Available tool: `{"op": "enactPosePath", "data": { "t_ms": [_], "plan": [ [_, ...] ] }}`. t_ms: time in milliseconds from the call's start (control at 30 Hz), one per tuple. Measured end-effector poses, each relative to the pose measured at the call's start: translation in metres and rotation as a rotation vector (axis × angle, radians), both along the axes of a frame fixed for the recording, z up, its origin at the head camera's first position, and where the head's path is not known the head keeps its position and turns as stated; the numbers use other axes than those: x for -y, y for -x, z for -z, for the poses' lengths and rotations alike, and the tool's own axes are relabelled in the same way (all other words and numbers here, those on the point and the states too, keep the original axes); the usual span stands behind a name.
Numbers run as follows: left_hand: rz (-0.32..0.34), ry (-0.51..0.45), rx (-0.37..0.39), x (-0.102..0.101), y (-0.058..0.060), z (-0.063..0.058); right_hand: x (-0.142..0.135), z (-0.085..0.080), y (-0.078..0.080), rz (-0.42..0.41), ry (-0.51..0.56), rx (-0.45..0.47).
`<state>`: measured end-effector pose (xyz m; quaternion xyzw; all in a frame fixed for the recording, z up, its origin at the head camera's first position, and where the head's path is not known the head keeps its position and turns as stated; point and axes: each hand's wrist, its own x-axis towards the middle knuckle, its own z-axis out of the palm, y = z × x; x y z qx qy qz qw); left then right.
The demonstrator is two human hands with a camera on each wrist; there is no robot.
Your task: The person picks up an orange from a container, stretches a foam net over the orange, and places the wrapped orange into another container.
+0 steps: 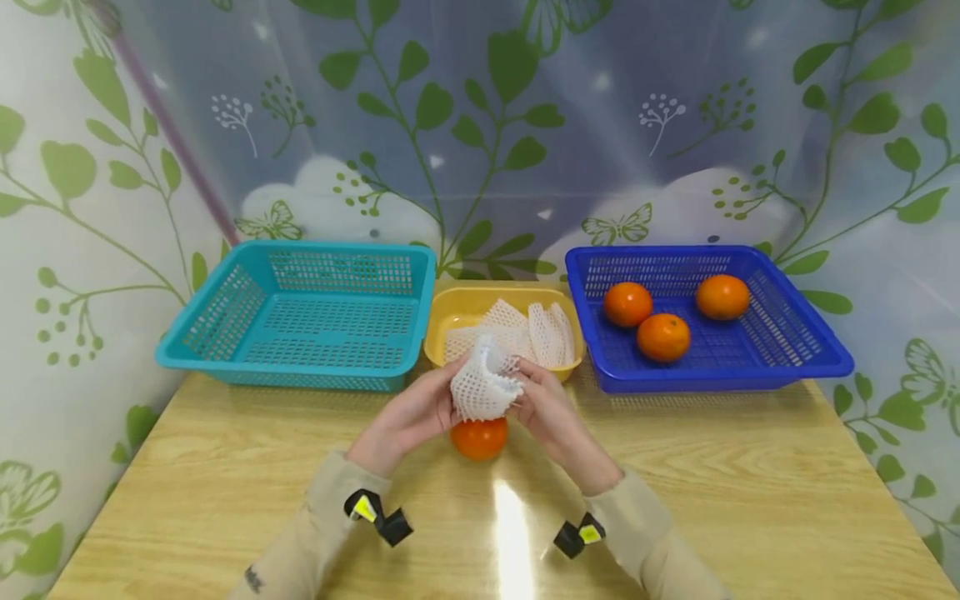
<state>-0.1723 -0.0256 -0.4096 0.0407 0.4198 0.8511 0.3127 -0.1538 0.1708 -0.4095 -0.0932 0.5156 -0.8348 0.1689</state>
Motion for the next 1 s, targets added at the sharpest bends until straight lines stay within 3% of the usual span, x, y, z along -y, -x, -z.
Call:
{"op": "enactPosePath", "data": {
  "t_ms": [167,400,600,833,1000],
  "plan": [
    [0.002,-0.034,0.0,0.002,-0.004,0.005,-0.003,0.002,-0.004,-0.028,0.11,0.063],
    [-0.073,-0.022,0.079,0.008,-0.009,0.013,-0.006,0.01,-0.013,-0.112,0.176,0.032],
    [-0.118,0.008,0.135,0.013,-0.014,0.024,-0.008,0.021,-0.02,-0.036,0.24,0.185],
    [-0.138,0.091,0.168,0.017,-0.018,0.038,-0.005,0.036,-0.023,0.074,0.067,0.304],
    [-0.163,0.14,0.194,0.019,-0.02,0.044,-0.003,0.044,-0.022,0.093,0.017,0.357]
  ]
}}
